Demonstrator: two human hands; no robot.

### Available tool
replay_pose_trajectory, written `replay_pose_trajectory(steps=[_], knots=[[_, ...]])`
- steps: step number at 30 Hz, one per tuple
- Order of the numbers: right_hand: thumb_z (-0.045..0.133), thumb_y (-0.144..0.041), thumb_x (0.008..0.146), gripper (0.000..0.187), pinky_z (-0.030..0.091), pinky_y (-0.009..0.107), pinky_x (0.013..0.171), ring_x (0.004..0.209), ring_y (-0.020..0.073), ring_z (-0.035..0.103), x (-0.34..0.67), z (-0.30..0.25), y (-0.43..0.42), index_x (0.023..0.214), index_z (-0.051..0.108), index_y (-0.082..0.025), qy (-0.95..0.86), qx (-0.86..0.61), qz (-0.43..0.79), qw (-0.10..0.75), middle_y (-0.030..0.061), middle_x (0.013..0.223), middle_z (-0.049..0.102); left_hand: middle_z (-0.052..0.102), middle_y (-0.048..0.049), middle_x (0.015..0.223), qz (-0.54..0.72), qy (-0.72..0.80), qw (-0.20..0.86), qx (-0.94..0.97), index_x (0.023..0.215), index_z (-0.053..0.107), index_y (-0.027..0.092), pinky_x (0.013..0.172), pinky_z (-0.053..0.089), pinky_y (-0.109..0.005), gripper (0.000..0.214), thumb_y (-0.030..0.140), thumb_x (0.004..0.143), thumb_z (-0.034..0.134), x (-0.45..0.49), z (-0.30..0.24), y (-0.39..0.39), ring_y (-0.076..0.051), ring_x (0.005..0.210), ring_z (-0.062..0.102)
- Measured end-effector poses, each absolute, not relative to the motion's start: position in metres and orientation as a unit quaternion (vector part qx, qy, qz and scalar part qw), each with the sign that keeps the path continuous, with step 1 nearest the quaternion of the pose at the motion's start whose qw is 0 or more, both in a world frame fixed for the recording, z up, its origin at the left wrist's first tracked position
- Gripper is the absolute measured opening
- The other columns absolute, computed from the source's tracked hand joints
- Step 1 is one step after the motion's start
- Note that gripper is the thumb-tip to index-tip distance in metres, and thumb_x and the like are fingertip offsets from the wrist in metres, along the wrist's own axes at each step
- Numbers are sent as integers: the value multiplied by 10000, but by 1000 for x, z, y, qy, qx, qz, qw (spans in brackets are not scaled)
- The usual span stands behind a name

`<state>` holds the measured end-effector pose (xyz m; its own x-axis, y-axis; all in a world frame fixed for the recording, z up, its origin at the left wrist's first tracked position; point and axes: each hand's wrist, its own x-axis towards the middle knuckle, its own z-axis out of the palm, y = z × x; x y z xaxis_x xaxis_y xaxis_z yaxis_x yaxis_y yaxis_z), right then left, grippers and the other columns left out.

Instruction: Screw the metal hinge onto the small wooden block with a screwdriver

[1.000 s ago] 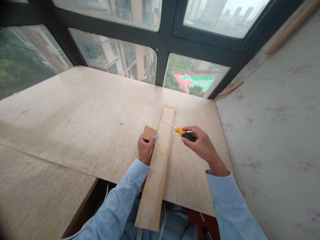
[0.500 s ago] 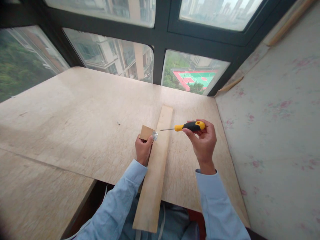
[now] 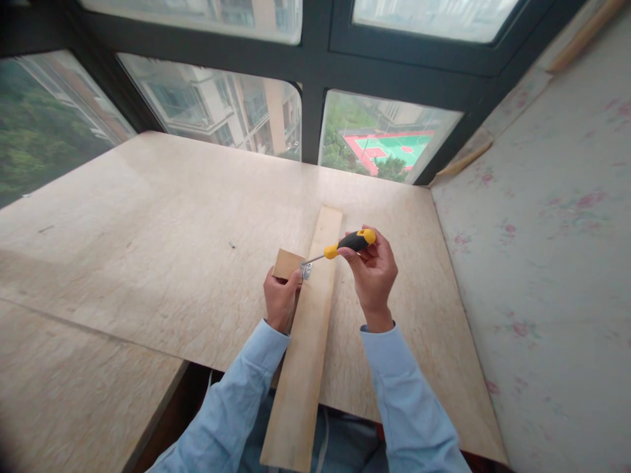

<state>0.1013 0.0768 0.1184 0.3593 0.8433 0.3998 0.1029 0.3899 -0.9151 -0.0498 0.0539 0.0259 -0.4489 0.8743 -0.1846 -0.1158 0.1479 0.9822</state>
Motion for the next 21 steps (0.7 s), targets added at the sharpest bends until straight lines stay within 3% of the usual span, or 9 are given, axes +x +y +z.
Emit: replay_pose_trajectory(steps=[21], knots=[[889, -308, 684, 507, 649, 410, 809, 847, 222, 763, 109, 110, 85, 1110, 627, -229, -484, -421, 289, 711, 28, 993, 751, 678, -34, 832, 585, 615, 453, 272, 968, 592, 131, 575, 543, -265, 366, 317, 699, 757, -50, 42, 53, -165, 694, 667]])
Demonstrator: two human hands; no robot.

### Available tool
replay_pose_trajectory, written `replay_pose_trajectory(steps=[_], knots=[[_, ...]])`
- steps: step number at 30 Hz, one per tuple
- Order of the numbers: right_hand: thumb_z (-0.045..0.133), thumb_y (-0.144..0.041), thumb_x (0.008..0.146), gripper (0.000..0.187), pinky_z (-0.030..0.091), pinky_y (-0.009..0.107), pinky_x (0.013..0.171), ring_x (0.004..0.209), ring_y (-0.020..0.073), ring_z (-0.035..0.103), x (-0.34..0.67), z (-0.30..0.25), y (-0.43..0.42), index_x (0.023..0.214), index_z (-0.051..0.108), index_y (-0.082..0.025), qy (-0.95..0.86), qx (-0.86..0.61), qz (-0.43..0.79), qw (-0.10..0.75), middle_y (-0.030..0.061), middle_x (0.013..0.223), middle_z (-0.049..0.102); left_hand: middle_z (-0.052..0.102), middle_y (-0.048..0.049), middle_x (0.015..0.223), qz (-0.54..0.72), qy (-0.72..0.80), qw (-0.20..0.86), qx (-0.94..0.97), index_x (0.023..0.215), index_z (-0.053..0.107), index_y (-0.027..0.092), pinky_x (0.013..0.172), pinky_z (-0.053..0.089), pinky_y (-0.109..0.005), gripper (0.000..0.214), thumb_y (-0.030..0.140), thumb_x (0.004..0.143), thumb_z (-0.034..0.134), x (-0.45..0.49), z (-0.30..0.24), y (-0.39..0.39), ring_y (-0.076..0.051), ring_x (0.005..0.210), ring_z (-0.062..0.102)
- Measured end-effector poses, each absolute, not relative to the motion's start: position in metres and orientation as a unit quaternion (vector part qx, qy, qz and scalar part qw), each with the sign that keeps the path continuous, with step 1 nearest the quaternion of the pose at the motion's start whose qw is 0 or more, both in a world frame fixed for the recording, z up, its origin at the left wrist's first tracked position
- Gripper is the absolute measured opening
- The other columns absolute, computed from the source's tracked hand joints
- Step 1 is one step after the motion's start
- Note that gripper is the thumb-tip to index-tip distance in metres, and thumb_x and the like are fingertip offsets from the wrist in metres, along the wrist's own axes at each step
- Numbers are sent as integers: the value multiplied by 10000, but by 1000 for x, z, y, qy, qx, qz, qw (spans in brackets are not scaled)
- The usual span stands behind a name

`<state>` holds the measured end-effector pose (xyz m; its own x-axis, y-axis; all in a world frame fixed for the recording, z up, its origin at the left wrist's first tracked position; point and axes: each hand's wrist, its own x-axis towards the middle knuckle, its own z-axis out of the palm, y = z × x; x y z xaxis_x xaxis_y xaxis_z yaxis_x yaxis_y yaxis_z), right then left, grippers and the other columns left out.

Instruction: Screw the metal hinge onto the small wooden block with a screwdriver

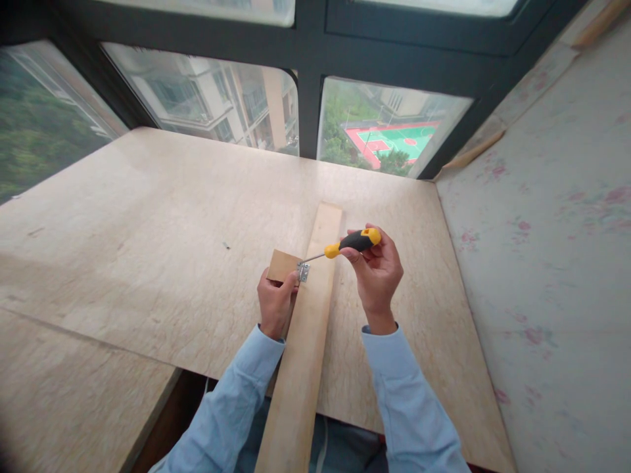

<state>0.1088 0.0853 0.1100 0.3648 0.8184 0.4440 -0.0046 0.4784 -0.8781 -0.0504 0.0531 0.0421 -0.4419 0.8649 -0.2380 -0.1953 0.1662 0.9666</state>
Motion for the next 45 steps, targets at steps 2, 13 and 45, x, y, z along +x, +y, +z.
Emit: replay_pose_trajectory(steps=[2, 13, 45], knots=[[888, -322, 684, 511, 648, 421, 819, 848, 224, 762, 108, 111, 86, 1113, 624, -234, -489, -424, 292, 704, 27, 995, 749, 677, -32, 826, 583, 619, 450, 274, 959, 591, 132, 571, 542, -265, 360, 317, 699, 759, -51, 42, 53, -165, 689, 668], [864, -351, 716, 514, 643, 444, 840, 890, 233, 747, 110, 110, 85, 1153, 608, -257, -494, -435, 302, 690, 36, 1051, 715, 684, -31, 826, 586, 624, 440, 273, 952, 596, 130, 599, 549, -273, 357, 308, 691, 763, -50, 42, 53, -167, 703, 675], [829, -435, 705, 770, 576, 425, 933, 1039, 231, 675, 86, 109, 121, 1370, 472, -280, -539, -470, 363, 597, 70, 1179, 646, 693, -54, 859, 584, 622, 431, 292, 960, 593, 132, 603, 542, -273, 354, 316, 708, 759, -52, 41, 52, -187, 732, 684]])
